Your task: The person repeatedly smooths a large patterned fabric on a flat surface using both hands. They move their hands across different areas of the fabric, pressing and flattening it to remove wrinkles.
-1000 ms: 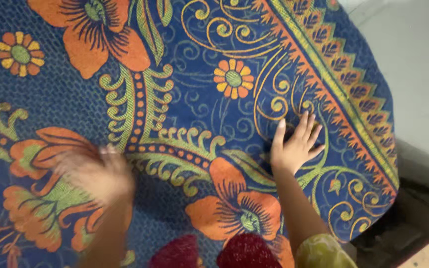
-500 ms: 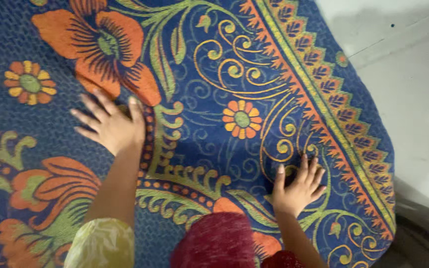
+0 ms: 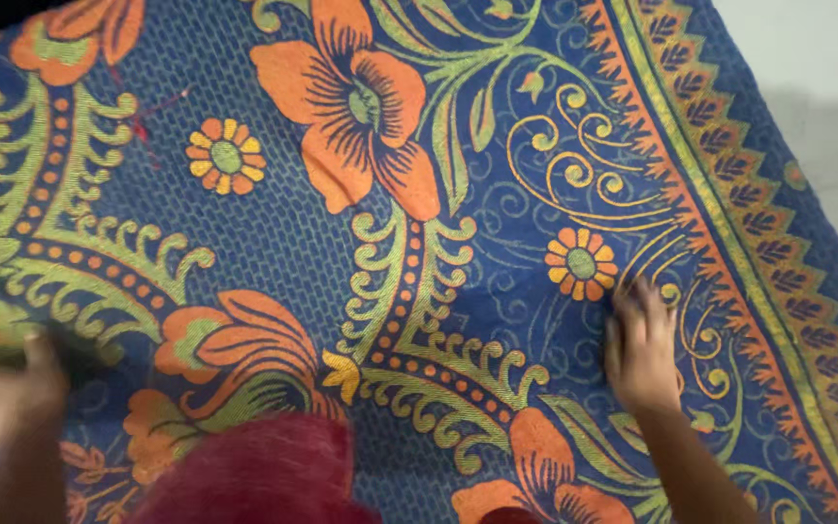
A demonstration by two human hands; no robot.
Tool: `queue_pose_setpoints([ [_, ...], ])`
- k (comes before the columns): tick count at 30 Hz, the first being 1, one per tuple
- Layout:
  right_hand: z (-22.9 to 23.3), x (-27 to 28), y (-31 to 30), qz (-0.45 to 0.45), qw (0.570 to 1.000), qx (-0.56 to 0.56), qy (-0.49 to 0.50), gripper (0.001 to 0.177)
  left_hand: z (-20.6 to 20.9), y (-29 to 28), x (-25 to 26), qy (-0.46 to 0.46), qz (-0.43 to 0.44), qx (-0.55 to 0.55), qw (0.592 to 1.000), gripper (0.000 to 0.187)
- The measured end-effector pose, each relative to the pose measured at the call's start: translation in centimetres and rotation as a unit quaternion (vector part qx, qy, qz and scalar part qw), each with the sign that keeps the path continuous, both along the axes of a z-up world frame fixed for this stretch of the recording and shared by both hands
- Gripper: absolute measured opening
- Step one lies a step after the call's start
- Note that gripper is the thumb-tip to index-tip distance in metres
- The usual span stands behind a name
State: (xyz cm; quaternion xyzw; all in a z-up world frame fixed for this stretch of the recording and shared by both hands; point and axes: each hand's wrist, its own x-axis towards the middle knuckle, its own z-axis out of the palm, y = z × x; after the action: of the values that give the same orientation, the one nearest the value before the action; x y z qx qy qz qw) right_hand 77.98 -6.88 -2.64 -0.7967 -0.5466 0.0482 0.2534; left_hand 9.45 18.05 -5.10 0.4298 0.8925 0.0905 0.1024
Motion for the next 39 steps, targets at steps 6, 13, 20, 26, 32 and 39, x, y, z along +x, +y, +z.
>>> queue_pose_setpoints([
  [6,-2.3,0.0,11.6,-0.273,0.958,-0.076,-0.037,0.085,0.2,8.1,4.6,-0.084,0.05,-0.062,0.993,0.111],
  [13,-2.7,-0.1,10.9,-0.212,0.977,0.018,-0.03,0.077,2.4,19.1,32.8,-0.083,-0.268,-0.044,0.959,0.096],
  [20,-2.0,-0.3,11.4,-0.204,0.978,0.035,-0.032,0.072,6.7,9.2,50.8,-0.283,-0.553,-0.061,0.781,0.091],
  [26,-1.9,-0.4,11.1,-0.203,0.978,0.041,-0.027,0.075,5.2,3.7,48.8,-0.024,-0.465,0.059,0.883,0.1],
  [32,-2.1,-0.1,11.2,-0.205,0.978,0.019,-0.041,0.076,3.7,6.5,57.1,-0.033,-0.568,0.057,0.821,0.105],
  [39,-1.1,-0.3,11.6,-0.204,0.978,0.006,-0.045,0.079,4.8,16.8,49.0,-0.131,-0.628,0.147,0.753,0.083],
])
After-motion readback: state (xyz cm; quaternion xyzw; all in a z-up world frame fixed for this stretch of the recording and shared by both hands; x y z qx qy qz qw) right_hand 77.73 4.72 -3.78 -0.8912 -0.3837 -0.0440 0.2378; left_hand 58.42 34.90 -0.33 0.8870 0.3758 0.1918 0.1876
